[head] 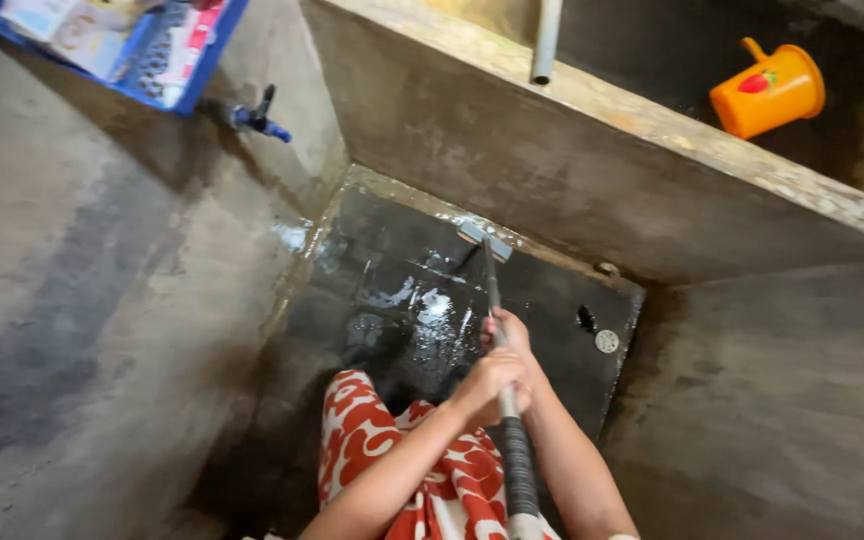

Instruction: The person mops a wet tiled floor in a small room using a long-handled mop. They move the mop back and forth across the floor, pushing water toward a drain. At one point, they briefly pick up a small pink object from a ledge and place it back down.

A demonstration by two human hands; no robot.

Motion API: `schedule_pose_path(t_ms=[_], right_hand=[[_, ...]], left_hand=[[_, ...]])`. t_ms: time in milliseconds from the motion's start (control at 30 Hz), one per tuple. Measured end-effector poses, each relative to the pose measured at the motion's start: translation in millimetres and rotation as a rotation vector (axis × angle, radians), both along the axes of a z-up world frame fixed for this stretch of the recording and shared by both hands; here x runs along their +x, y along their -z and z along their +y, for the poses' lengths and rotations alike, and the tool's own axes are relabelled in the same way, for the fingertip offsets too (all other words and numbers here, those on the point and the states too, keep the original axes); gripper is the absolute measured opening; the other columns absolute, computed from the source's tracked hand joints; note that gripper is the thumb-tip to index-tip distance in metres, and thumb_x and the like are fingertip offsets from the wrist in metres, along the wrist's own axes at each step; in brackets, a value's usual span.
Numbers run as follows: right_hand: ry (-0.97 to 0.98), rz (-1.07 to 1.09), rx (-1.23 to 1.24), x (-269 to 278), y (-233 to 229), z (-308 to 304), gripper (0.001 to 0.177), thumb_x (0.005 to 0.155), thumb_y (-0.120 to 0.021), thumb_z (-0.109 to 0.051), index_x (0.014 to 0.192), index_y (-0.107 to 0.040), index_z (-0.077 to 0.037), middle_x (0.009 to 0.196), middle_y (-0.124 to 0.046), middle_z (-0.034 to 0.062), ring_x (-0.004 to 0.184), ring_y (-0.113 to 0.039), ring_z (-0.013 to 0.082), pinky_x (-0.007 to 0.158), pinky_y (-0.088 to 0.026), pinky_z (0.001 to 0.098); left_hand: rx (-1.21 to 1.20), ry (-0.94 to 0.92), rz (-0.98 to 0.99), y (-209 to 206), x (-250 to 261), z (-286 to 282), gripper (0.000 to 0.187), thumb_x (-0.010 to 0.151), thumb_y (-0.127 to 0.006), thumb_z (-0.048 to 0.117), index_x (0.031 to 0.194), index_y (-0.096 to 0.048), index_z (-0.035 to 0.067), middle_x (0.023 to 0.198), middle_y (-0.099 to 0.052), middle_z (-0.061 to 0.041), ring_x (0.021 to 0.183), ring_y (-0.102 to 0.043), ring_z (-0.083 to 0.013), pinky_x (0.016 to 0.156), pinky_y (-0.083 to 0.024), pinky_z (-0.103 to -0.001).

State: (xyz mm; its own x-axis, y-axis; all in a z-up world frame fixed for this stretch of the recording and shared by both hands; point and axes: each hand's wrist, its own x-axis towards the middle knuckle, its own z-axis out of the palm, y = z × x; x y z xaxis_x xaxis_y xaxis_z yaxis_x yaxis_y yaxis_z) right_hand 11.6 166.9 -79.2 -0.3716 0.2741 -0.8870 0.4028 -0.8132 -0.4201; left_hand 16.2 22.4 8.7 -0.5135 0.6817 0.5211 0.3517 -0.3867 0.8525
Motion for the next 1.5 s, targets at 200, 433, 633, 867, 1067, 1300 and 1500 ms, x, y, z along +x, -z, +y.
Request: schedule_pose_path(t_ms=[200, 433, 633, 867, 1067, 1300, 1500], right_hand=[[0.204, -0.018, -0.022, 59, 46, 43, 0.024, 0.123, -0.049, -0.029, 0.103, -0.052, -0.016, 0.076, -0.052, -0.0101, 0.062, -0.058, 0.0091, 0.061, -0.052, 0.0316], [0.212, -0.074, 0.078, 66, 123, 25, 0.014, 0.119, -0.054, -0.025, 0.118, -0.051, -0.011, 0.078, -0.061, 0.0001, 0.059, -0.066, 0.0173, 0.052, -0.055, 0.0404], [0.137, -0.096, 0.138, 11, 141, -17, 0.013, 0.114, -0.055, -0.018, 0.119, -0.050, -0.007, 0.078, -0.059, 0.0003, 0.051, -0.063, 0.0157, 0.049, -0.055, 0.0432], [-0.049, 0.013, 0.135, -66, 133, -96, 0.018, 0.113, -0.060, -0.018, 0.118, -0.064, 0.000, 0.082, -0.069, 0.0105, 0.054, -0.066, 0.0183, 0.046, -0.053, 0.0396], [-0.235, 0.169, -0.059, -143, 116, -172, 0.014, 0.114, -0.059, -0.020, 0.114, -0.064, -0.008, 0.080, -0.067, 0.0071, 0.057, -0.059, 0.0185, 0.047, -0.047, 0.0365], [-0.265, 0.173, -0.009, -169, 114, -224, 0.014, 0.118, -0.061, -0.013, 0.120, -0.070, -0.004, 0.086, -0.070, 0.0061, 0.060, -0.065, 0.0165, 0.053, -0.052, 0.0312], [-0.223, 0.009, 0.146, -145, 138, -181, 0.022, 0.108, -0.076, -0.019, 0.116, -0.072, 0.001, 0.083, -0.081, 0.0123, 0.056, -0.079, 0.0199, 0.054, -0.064, 0.0399]], left_hand=[[-0.076, 0.117, -0.076, -52, 14, 14, 0.028, 0.099, -0.075, 0.005, 0.077, -0.059, 0.010, 0.073, -0.066, -0.013, 0.070, -0.066, -0.0430, 0.077, -0.058, -0.049], [-0.021, 0.095, -0.024, -4, 17, -18, 0.029, 0.096, -0.074, -0.003, 0.075, -0.060, 0.010, 0.070, -0.063, -0.012, 0.068, -0.067, -0.0417, 0.074, -0.059, -0.047], [-0.086, 0.056, -0.126, -18, -22, -64, 0.024, 0.099, -0.073, -0.001, 0.077, -0.067, 0.008, 0.074, -0.068, -0.015, 0.074, -0.070, -0.0436, 0.080, -0.062, -0.048], [-0.184, -0.158, -0.066, -80, -59, -130, 0.017, 0.090, -0.070, -0.004, 0.078, -0.062, 0.005, 0.076, -0.069, -0.014, 0.074, -0.068, -0.0382, 0.083, -0.063, -0.045], [-0.281, -0.336, 0.040, -87, -82, -178, 0.020, 0.085, -0.074, -0.007, 0.080, -0.059, 0.005, 0.081, -0.066, -0.009, 0.078, -0.061, -0.0266, 0.092, -0.061, -0.039], [-0.319, -0.439, 0.009, -63, -99, -210, 0.016, 0.087, -0.076, -0.006, 0.080, -0.063, 0.000, 0.090, -0.073, -0.013, 0.088, -0.069, -0.0271, 0.092, -0.064, -0.039], [-0.100, -0.291, -0.044, -64, -94, -174, 0.027, 0.099, -0.077, 0.003, 0.075, -0.067, 0.009, 0.070, -0.068, -0.010, 0.067, -0.068, -0.0383, 0.090, -0.065, -0.051]])
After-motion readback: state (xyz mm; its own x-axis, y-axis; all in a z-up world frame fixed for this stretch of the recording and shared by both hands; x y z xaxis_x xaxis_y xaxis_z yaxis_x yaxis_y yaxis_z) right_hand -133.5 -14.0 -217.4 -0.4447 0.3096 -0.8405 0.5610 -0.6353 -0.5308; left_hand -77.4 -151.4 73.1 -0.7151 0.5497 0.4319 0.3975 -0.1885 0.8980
